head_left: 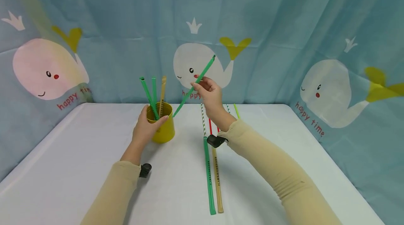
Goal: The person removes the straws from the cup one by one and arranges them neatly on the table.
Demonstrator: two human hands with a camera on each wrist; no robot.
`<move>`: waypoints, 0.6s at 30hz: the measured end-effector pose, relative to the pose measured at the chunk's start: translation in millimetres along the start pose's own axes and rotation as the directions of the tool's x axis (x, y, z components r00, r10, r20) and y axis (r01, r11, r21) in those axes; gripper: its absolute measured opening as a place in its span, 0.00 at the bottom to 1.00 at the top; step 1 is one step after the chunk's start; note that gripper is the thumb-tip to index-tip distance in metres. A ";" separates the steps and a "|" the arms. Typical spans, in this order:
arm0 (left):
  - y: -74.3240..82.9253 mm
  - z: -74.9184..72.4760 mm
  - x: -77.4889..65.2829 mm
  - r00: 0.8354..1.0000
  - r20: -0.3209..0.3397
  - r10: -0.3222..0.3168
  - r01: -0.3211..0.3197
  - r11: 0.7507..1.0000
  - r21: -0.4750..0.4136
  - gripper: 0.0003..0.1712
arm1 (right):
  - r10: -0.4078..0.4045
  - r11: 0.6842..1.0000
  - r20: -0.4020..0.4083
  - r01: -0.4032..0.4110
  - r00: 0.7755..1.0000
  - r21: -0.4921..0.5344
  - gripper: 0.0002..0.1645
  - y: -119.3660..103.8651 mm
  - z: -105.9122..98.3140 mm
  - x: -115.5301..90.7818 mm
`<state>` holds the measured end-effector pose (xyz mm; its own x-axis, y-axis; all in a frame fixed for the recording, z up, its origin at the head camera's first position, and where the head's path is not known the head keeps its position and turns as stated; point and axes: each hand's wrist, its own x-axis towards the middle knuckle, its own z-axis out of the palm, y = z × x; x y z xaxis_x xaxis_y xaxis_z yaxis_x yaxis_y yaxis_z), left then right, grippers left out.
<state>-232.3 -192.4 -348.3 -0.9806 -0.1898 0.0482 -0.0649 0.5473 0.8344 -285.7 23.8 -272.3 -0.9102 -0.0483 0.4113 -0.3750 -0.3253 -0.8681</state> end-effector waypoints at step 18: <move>-2.9 -0.3 0.0 1.000 -0.007 0.008 -0.008 1.000 -0.005 0.57 | 0.062 0.952 0.119 -0.023 0.991 -0.304 0.31 -15.0 -72.2 -29.6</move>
<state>-232.1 -194.2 -350.6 -0.9799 -0.1906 0.0589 -0.0557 0.5447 0.8368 -265.8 98.3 -291.6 -0.9045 -0.1803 0.3866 -0.3893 -0.0216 -0.9209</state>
